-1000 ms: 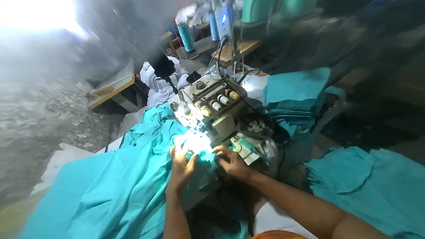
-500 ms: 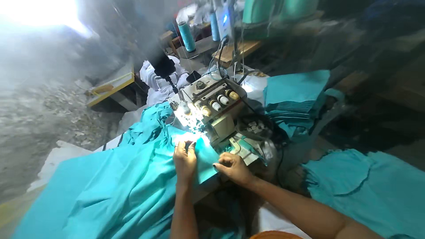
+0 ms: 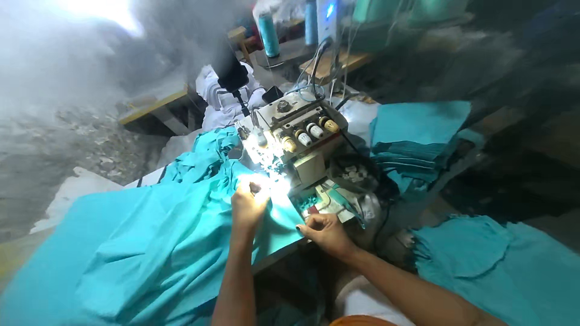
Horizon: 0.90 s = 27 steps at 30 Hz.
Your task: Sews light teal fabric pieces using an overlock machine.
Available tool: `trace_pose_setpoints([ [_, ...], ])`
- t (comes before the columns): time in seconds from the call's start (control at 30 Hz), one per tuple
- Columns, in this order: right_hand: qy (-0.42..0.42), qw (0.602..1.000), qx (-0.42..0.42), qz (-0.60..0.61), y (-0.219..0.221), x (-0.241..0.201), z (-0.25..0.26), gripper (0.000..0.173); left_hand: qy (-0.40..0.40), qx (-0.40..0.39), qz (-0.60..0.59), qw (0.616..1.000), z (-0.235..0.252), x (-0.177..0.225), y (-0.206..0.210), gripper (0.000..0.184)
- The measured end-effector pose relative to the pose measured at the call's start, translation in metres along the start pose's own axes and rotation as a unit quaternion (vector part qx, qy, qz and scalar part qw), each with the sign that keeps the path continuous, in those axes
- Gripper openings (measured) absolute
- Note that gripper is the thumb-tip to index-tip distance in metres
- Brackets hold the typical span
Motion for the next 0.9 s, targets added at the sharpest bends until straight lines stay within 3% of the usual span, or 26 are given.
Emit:
trace_pose_setpoints([
  [0.17, -0.055, 0.997, 0.044, 0.039, 0.002, -0.015, 0.004, 0.021, -0.043, -0.025, 0.009, 0.999, 0.018, 0.005, 0.004, 0.031],
  [0.37, -0.016, 0.999, 0.045, -0.008, 0.015, -0.031, 0.027, 0.014, 0.000, -0.004, 0.024, 1.000, 0.035, -0.016, 0.002, 0.027],
  [0.47, 0.044, 0.996, 0.073, 0.000, 0.024, -0.035, 0.053, 0.019, 0.006, 0.017, 0.000, 1.000, 0.052, -0.030, 0.004, 0.030],
  [0.6, 0.109, 0.988, 0.103, 0.028, 0.034, -0.031, 0.078, 0.027, -0.059, 0.074, -0.009, 0.995, 0.082, -0.037, 0.007, 0.040],
  [0.73, 0.101, 0.989, 0.105, -0.037, 0.034, -0.030, 0.077, 0.023, -0.103, 0.180, -0.030, 0.978, 0.092, -0.046, -0.003, 0.039],
  [0.83, 0.018, 0.994, 0.091, -0.061, 0.035, -0.037, 0.066, 0.014, -0.054, 0.306, -0.064, 0.948, 0.072, -0.023, -0.030, 0.040],
  [0.9, -0.016, 0.999, 0.042, -0.025, 0.042, -0.045, 0.061, 0.019, 0.038, 0.380, -0.139, 0.914, 0.047, 0.003, -0.046, 0.033],
])
Point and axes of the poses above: each hand's wrist, its own z-axis towards the middle knuckle, its own y-axis out of the palm, x = y × z, the point moved 3 cm from there along z, towards the middle knuckle, and after that the axes turned 5 degrees about x, right-handed, at the moved point
